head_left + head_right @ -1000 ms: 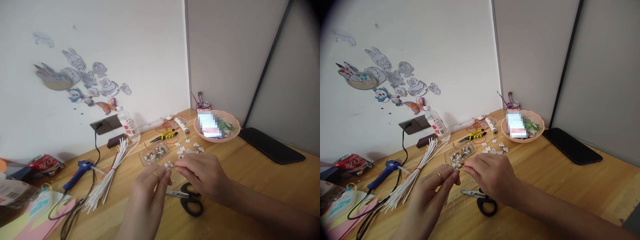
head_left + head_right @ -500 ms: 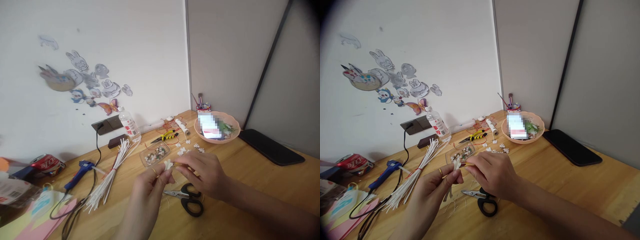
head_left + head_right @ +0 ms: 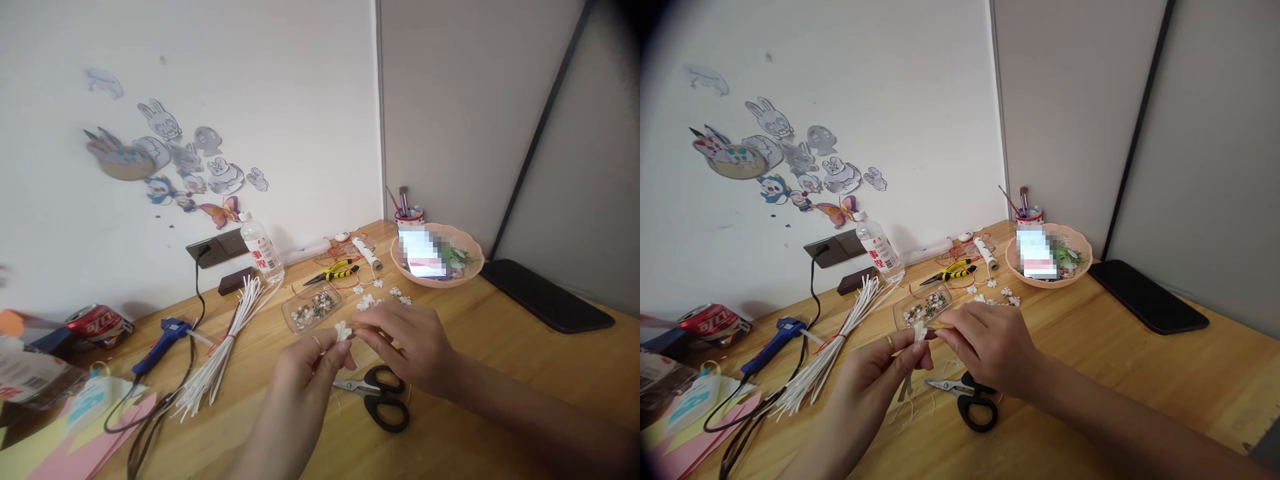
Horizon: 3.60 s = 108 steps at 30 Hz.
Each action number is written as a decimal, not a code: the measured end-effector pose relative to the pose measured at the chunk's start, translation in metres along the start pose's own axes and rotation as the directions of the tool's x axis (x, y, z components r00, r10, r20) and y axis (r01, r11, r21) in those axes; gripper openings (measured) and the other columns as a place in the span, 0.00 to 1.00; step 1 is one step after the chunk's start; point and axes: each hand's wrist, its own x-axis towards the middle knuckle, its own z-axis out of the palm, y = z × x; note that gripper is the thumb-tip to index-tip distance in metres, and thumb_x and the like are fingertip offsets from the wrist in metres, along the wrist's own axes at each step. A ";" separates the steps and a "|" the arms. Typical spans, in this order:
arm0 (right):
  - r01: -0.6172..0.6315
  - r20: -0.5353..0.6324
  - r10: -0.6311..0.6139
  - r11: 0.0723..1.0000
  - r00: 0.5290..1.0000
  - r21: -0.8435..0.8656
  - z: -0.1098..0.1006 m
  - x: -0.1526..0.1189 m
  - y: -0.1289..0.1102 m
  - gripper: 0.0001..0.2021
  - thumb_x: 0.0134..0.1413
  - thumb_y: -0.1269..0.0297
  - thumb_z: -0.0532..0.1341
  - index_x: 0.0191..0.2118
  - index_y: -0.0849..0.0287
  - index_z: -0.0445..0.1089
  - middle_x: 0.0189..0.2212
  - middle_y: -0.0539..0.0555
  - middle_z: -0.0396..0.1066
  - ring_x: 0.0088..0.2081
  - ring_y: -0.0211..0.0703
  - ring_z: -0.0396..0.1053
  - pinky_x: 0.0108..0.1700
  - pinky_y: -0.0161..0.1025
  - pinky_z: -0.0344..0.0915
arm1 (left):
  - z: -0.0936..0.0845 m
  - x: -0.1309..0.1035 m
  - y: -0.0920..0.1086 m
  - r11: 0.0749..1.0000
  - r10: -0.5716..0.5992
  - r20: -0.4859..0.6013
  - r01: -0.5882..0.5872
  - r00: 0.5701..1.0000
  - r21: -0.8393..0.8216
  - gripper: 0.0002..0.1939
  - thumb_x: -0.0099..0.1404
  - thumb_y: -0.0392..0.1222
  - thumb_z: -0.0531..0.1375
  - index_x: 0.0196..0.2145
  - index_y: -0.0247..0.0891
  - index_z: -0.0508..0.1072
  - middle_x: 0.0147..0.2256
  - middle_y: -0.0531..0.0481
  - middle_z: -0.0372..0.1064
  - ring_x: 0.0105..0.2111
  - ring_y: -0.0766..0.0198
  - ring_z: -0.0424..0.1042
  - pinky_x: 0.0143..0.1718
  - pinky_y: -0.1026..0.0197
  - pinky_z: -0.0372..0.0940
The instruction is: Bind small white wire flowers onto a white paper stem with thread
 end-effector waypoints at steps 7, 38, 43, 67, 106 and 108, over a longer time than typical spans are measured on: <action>0.038 0.034 -0.038 0.999 0.999 -0.008 0.002 -0.001 0.001 0.04 0.53 0.71 0.54 0.34 0.62 0.66 0.24 0.50 0.68 0.25 0.35 0.62 0.28 0.33 0.55 | -0.001 -0.001 0.002 0.972 0.161 -0.031 -0.154 0.986 0.177 0.12 0.61 0.41 0.50 0.22 0.37 0.65 0.22 0.54 0.60 0.24 0.67 0.59 0.27 0.66 0.52; 0.072 0.001 -0.072 0.997 0.997 0.033 -0.001 -0.001 -0.002 0.05 0.52 0.73 0.55 0.36 0.61 0.65 0.25 0.50 0.69 0.26 0.34 0.65 0.28 0.31 0.58 | -0.001 0.002 -0.002 0.944 0.279 -0.026 -0.270 0.960 0.189 0.09 0.62 0.35 0.49 0.27 0.38 0.66 0.28 0.51 0.64 0.31 0.63 0.64 0.33 0.62 0.57; 0.076 -0.017 -0.076 0.997 0.997 0.024 -0.001 -0.002 -0.002 0.07 0.51 0.73 0.55 0.37 0.59 0.65 0.27 0.50 0.71 0.27 0.35 0.66 0.28 0.32 0.59 | -0.001 0.000 -0.001 0.951 0.262 -0.040 -0.251 0.964 0.180 0.08 0.62 0.36 0.49 0.28 0.37 0.66 0.28 0.50 0.65 0.31 0.63 0.63 0.33 0.62 0.57; 0.037 0.137 -0.037 0.999 0.990 0.006 0.002 0.000 -0.001 0.08 0.56 0.69 0.50 0.33 0.60 0.64 0.21 0.48 0.66 0.23 0.33 0.62 0.25 0.31 0.53 | -0.001 0.002 -0.010 0.932 0.216 0.036 -0.217 0.976 0.289 0.10 0.63 0.39 0.47 0.27 0.38 0.65 0.27 0.52 0.65 0.30 0.64 0.64 0.32 0.64 0.56; -0.327 0.253 0.262 0.907 0.931 0.264 -0.008 0.010 -0.003 0.10 0.48 0.62 0.59 0.37 0.61 0.66 0.21 0.46 0.62 0.20 0.31 0.56 0.20 0.28 0.52 | 0.000 0.005 -0.012 0.978 0.136 0.009 -0.136 0.991 0.159 0.11 0.62 0.42 0.49 0.26 0.38 0.66 0.26 0.53 0.62 0.29 0.65 0.61 0.31 0.64 0.54; -0.288 0.247 0.218 0.911 0.944 0.295 -0.009 0.011 -0.005 0.07 0.49 0.64 0.59 0.35 0.60 0.67 0.22 0.46 0.63 0.20 0.30 0.56 0.21 0.28 0.52 | 0.000 0.005 -0.011 0.987 0.122 0.049 -0.127 0.991 0.099 0.10 0.62 0.42 0.50 0.29 0.38 0.68 0.29 0.52 0.64 0.31 0.64 0.62 0.33 0.64 0.55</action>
